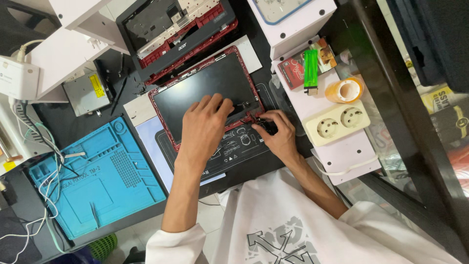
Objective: The person uses a screwdriver to remove screws from the bezel of a disassembled laptop screen. They then detach the screen panel, disconnect internal cables, and place the components aside. Finally, they pick up a closed laptop and place it on the workbench.
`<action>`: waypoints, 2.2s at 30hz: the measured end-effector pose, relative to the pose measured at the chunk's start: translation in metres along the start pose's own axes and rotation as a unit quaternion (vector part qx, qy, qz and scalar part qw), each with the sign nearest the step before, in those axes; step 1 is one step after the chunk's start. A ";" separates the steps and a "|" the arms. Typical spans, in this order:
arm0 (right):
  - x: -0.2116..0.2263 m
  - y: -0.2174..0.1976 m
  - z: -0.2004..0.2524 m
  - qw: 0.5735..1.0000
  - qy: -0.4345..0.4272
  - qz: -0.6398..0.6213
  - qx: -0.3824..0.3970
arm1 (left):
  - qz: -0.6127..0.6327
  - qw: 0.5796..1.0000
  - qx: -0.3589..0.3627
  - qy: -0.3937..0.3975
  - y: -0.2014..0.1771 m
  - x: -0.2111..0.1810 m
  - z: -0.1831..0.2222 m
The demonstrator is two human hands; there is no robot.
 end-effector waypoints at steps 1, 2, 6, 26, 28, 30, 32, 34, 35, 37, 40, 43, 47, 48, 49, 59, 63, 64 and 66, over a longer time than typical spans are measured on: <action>0.000 0.000 0.000 1.000 0.003 -0.006 -0.001 | -0.005 1.000 -0.001 0.007 0.000 -0.001 -0.002; 0.000 0.000 0.000 1.000 0.006 -0.013 -0.003 | -0.010 1.000 -0.002 0.015 0.000 -0.002 -0.004; 0.001 -0.001 -0.001 1.000 0.006 -0.009 -0.010 | -0.014 0.999 0.003 0.031 -0.002 -0.005 -0.009; 0.001 -0.002 -0.001 1.000 -0.008 -0.006 -0.002 | -0.057 0.996 0.037 0.060 -0.008 -0.023 -0.026; 0.000 -0.003 -0.001 1.000 -0.004 -0.008 0.000 | -0.061 0.995 0.037 0.073 -0.009 -0.027 -0.030; -0.001 -0.002 0.000 1.000 -0.001 -0.012 0.005 | -0.069 0.993 0.038 0.092 -0.008 -0.032 -0.033; -0.001 -0.002 0.000 1.000 -0.001 -0.014 0.002 | -0.093 0.989 0.033 0.106 -0.006 -0.038 -0.037; -0.002 -0.001 0.000 1.000 0.000 -0.015 0.001 | -0.109 0.987 0.035 0.117 -0.002 -0.041 -0.042; -0.002 -0.001 0.000 1.000 0.000 -0.015 0.002 | -0.112 0.986 0.040 0.121 0.001 -0.042 -0.045; -0.003 -0.001 0.000 1.000 -0.001 -0.014 0.003 | -0.119 0.984 0.049 0.122 0.006 -0.041 -0.052; -0.002 -0.001 0.001 1.000 -0.004 -0.018 0.004 | -0.140 0.981 0.077 0.110 0.014 -0.039 -0.055; -0.001 -0.001 0.001 1.000 -0.016 -0.024 0.000 | -0.176 0.975 0.096 0.098 0.020 -0.042 -0.055; -0.002 -0.001 0.001 0.999 -0.030 -0.026 0.004 | -0.161 0.980 0.023 0.113 0.019 -0.052 -0.050; -0.003 -0.001 0.002 0.999 -0.026 -0.027 0.008 | -0.144 0.982 0.005 0.124 0.018 -0.054 -0.048; -0.003 -0.001 0.003 0.999 -0.027 -0.023 0.009 | -0.151 0.979 0.007 0.133 0.019 -0.055 -0.048; -0.008 0.000 0.003 1.000 -0.017 0.006 0.021 | -0.165 0.973 0.040 0.159 0.039 -0.064 -0.058; -0.009 0.001 0.005 1.000 -0.018 0.007 0.014 | -0.193 0.967 0.101 0.136 0.045 -0.060 -0.061; -0.010 0.001 0.006 1.000 -0.019 0.002 0.013 | -0.199 0.968 0.087 0.128 0.044 -0.060 -0.061; -0.010 0.001 0.007 1.000 -0.022 -0.007 0.010 | -0.209 0.970 0.059 0.113 0.041 -0.060 -0.061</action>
Point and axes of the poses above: each hand's wrist, its own z-axis away from the middle knuckle, its own y-axis out of the palm, x = y × z, the point moved 3 cm from there along -z, towards the middle knuckle, and after that the axes turned 2 degrees about -y, right-handed, at the moved point
